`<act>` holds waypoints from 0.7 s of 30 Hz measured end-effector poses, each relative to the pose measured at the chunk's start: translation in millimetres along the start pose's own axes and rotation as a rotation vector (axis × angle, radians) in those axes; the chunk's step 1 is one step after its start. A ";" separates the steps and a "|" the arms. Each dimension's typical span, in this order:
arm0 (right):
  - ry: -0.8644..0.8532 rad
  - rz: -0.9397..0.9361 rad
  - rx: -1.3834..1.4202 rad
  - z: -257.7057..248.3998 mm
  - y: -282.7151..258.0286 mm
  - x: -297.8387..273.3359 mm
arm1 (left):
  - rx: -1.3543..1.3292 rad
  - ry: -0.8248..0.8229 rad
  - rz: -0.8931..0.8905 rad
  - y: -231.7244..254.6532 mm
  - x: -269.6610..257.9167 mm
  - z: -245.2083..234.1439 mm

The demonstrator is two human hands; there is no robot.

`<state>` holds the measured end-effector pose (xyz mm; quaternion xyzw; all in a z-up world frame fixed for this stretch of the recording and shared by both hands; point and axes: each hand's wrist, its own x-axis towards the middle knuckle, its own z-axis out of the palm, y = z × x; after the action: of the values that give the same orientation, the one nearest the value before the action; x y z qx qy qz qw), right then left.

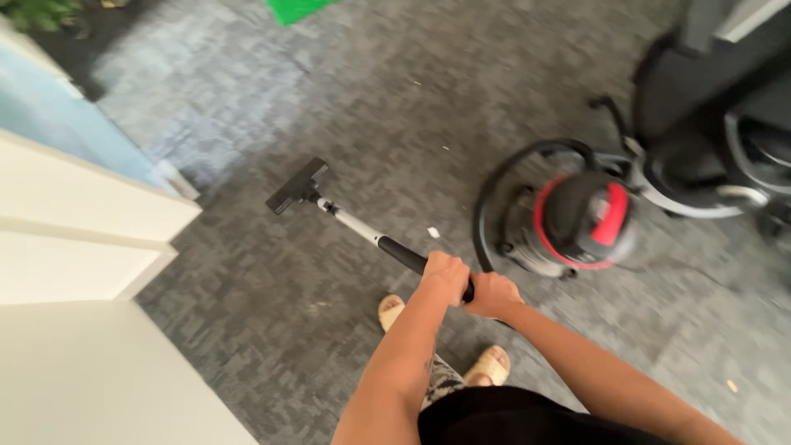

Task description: The person vacuums the carpeted floor using a vacuum cleaner, moving the nozzle across different sections of the carpet and around office furniture and potted plants.

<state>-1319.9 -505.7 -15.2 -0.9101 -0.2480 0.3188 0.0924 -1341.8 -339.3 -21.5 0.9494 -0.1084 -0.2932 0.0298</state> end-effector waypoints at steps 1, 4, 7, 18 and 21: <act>0.058 0.007 -0.024 -4.9 -23.5 15.3 | -0.009 0.054 -0.035 -25.0 -0.6 2.8; 0.096 0.000 -0.060 -12.2 -90.5 59.2 | 0.045 0.414 -0.150 -97.5 -11.2 20.9; 0.041 -0.015 -0.134 2.1 -141.3 95.8 | -0.035 0.547 -0.296 -153.9 -42.8 44.5; -0.147 0.180 -0.202 -36.3 -172.0 132.2 | -0.619 0.260 -0.854 -258.0 -164.3 158.4; -0.154 0.264 -0.057 -84.7 -184.3 120.6 | -0.729 0.250 -0.921 -262.4 -165.4 156.7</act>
<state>-1257.9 -286.6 46.5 -0.9100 -0.1415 0.3897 0.0044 -1513.7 -45.5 -91.5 0.8546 0.4260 -0.1801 0.2360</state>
